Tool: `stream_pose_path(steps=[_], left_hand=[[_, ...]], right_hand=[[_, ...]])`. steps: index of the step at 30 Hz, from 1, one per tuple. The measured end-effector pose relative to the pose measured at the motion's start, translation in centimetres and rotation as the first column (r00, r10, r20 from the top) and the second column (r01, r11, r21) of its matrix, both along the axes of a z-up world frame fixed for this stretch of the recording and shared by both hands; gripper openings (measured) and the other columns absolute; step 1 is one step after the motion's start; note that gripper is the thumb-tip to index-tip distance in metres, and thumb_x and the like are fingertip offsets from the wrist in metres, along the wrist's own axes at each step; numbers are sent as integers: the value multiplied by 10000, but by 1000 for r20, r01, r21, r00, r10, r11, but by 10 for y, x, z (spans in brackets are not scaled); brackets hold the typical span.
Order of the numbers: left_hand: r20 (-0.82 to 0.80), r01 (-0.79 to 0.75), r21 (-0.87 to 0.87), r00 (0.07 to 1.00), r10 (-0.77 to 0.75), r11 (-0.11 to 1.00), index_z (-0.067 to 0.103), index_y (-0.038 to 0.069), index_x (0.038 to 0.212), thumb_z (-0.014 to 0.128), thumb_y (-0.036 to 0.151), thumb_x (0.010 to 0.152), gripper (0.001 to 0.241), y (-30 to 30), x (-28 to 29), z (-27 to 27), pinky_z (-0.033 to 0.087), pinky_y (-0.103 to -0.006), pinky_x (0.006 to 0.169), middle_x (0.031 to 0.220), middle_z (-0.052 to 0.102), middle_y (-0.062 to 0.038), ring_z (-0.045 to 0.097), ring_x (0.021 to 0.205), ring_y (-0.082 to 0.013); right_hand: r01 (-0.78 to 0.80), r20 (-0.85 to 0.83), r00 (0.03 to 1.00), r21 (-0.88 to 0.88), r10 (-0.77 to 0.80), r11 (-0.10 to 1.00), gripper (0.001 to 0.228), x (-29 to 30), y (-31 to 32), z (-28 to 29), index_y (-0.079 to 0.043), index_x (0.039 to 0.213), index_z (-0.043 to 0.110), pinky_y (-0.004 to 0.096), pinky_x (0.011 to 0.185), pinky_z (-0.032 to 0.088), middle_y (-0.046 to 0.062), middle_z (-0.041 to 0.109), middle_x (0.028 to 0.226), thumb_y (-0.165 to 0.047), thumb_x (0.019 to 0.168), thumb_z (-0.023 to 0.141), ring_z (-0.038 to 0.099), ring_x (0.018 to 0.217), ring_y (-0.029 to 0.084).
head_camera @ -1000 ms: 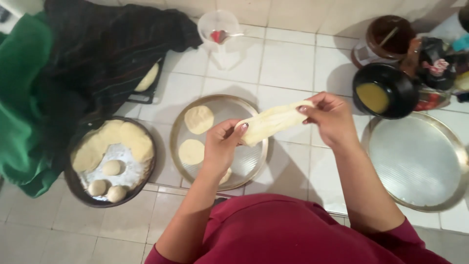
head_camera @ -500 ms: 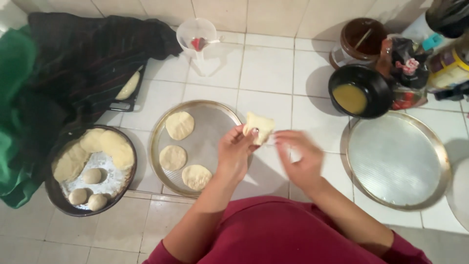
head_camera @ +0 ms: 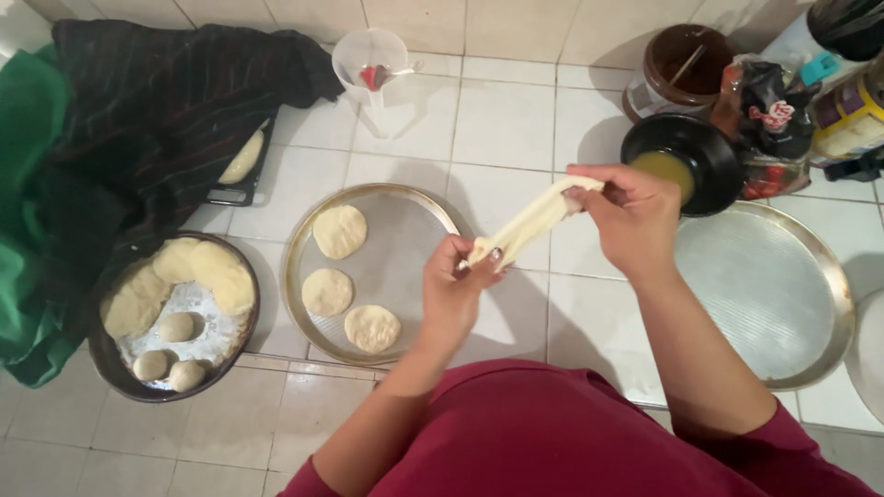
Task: Prepare and shape dough into small rounds and flat disks on baking pans.
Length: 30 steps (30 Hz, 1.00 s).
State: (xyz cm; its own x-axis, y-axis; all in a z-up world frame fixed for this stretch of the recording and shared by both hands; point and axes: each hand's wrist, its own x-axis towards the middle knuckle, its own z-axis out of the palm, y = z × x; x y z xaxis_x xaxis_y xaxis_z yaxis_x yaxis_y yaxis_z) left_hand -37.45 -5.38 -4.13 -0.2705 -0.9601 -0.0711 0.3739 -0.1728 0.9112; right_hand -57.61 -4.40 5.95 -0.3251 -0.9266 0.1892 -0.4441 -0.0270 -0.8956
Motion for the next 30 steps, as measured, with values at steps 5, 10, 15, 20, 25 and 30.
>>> stream_pose_path(steps=[5, 10, 15, 20, 25, 30], left_hand=[[-239, 18, 288, 969, 54, 957, 575, 33, 1181, 615, 76, 973, 216, 6, -11, 40, 586, -310, 853, 1086, 680, -34, 678, 964, -117], [-410, 35, 348, 904, 119, 937, 542, 25, 1328, 553, 125, 1036, 309, 1, -4, 17, 550, -330, 906, 1224, 647, -94, 664, 1064, -173], [-212, 190, 19, 960, -182, 982, 448, -21, 1526, 498, 159, 1081, 482, 12, -23, -22, 521, -371, 1008, 1393, 607, -204, 599, 1176, -234], [-601, 262, 104, 785, -149, 959, 265, 25, 1614, 326, 531, 1033, 773, -3, -6, 59, 287, -392, 1203, 1592, 419, -156, 365, 1455, -257], [-779, 412, 259, 623, -63, 873, 198, -54, 1578, 207, 891, 859, 1187, -5, 10, 85, 178, -463, 1279, 1649, 326, -193, 257, 1561, -326], [-747, 398, 87, 632, -205, 913, 242, -119, 1577, 231, 1020, 734, 1418, -27, 12, 104, 177, -389, 1275, 1638, 357, -217, 273, 1562, -295]], right_hand=[[-99, -345, 939, -285, -6, 953, 361, 51, 22, -13, 6, 1311, 688, 413, 948, 529, 217, 695, 1259, 48, 954, 651, 677, 1125, 348], [-551, -471, 754, -76, 458, 831, 527, 49, 57, -49, 45, 1370, 585, 564, 1097, 375, 320, 500, 1500, -15, 852, 663, 472, 1393, 460], [-290, -217, 951, -374, 221, 881, 498, 54, 7, 7, -32, 1438, 566, 413, 1224, 429, 161, 566, 1531, 33, 944, 570, 563, 1439, 289], [-475, -276, 873, -293, 402, 830, 528, 94, 21, -6, -14, 1456, 551, 427, 1232, 381, 189, 555, 1532, 12, 929, 556, 520, 1462, 368], [-461, -737, 660, -246, 144, 852, 505, 88, 7, 10, -98, 1374, 569, 598, 1170, 162, 129, 570, 1486, -196, 891, 679, 458, 1429, 382], [-677, -362, 724, -211, 587, 705, 552, 95, 10, -4, -80, 1552, 455, 597, 1268, 294, 155, 492, 1597, -209, 1033, 589, 435, 1525, 392]])
